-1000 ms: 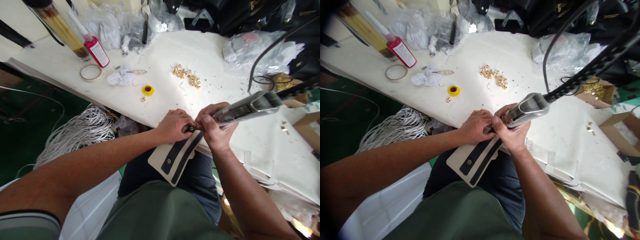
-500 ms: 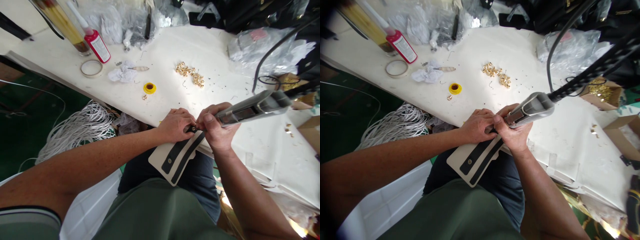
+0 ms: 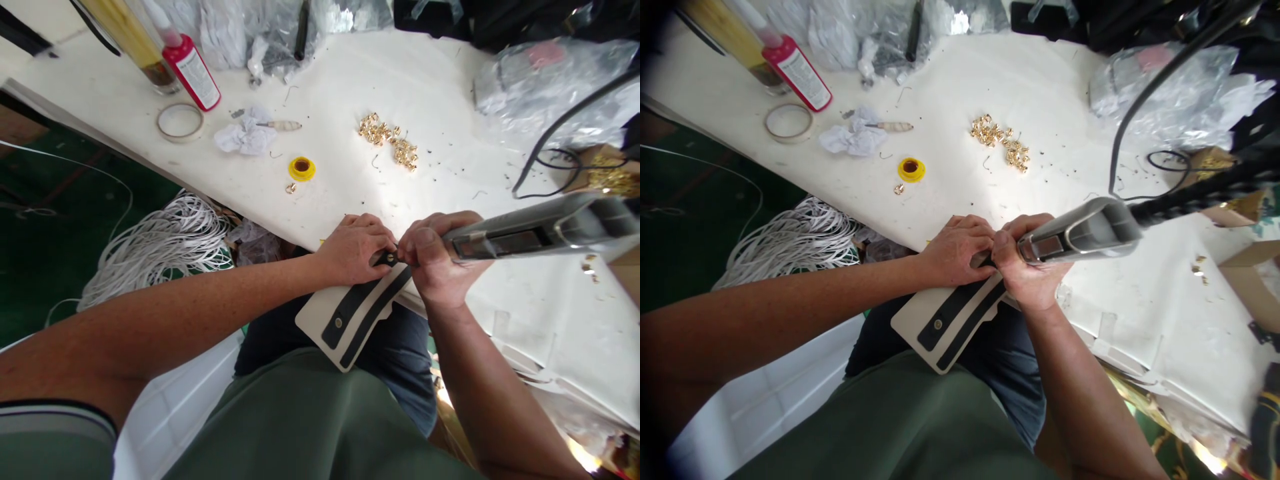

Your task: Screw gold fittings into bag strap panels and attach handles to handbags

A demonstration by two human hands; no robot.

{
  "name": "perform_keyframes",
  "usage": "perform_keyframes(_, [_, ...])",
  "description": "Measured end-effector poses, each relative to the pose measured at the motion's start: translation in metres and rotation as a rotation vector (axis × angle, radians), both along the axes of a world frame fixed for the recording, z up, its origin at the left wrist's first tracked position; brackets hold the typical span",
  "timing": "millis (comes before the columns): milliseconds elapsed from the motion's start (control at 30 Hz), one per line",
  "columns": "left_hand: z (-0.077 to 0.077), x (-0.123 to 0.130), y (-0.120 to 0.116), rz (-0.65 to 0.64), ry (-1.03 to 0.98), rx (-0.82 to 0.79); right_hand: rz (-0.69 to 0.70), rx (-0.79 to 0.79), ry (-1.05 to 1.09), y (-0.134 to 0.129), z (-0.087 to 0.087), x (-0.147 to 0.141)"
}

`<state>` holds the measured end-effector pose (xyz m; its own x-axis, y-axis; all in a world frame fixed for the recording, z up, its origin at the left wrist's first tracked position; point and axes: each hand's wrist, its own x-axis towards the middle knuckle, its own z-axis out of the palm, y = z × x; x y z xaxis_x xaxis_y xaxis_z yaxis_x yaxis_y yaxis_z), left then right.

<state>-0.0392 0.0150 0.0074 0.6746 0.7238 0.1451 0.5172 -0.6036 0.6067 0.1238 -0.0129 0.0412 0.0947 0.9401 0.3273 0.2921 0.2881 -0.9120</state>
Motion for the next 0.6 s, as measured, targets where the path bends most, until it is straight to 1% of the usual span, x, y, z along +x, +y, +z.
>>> perform_keyframes(100, [0.001, 0.000, 0.000, -0.004, -0.002, 0.014, -0.098, 0.059, 0.148, 0.001, -0.003, -0.002])
perform_keyframes(200, [0.001, 0.000, -0.002, 0.007, -0.002, 0.031, -0.082, 0.069, 0.236, 0.005, -0.006, -0.004])
perform_keyframes(267, [0.001, 0.000, -0.002, 0.022, 0.009, 0.044, -0.045, 0.038, 0.249, 0.008, -0.007, -0.004])
perform_keyframes(333, [0.000, 0.000, -0.002, 0.027, 0.021, 0.056, 0.003, 0.000, 0.256, 0.012, -0.002, -0.004])
perform_keyframes(400, [-0.001, 0.000, -0.001, 0.022, 0.021, 0.061, 0.029, -0.015, 0.261, 0.013, 0.008, -0.002])
perform_keyframes(433, [-0.001, 0.000, -0.001, 0.016, 0.014, 0.060, 0.015, -0.016, 0.256, 0.013, 0.015, 0.000])
perform_keyframes(500, [-0.002, -0.001, 0.000, 0.008, -0.005, 0.053, -0.073, -0.033, 0.190, 0.012, 0.031, 0.010])
perform_keyframes(533, [-0.002, -0.001, 0.000, 0.008, -0.011, 0.046, -0.130, -0.055, 0.119, 0.011, 0.037, 0.018])
perform_keyframes(600, [-0.001, -0.001, -0.001, 0.015, -0.012, 0.041, -0.224, -0.132, -0.117, 0.009, 0.043, 0.040])
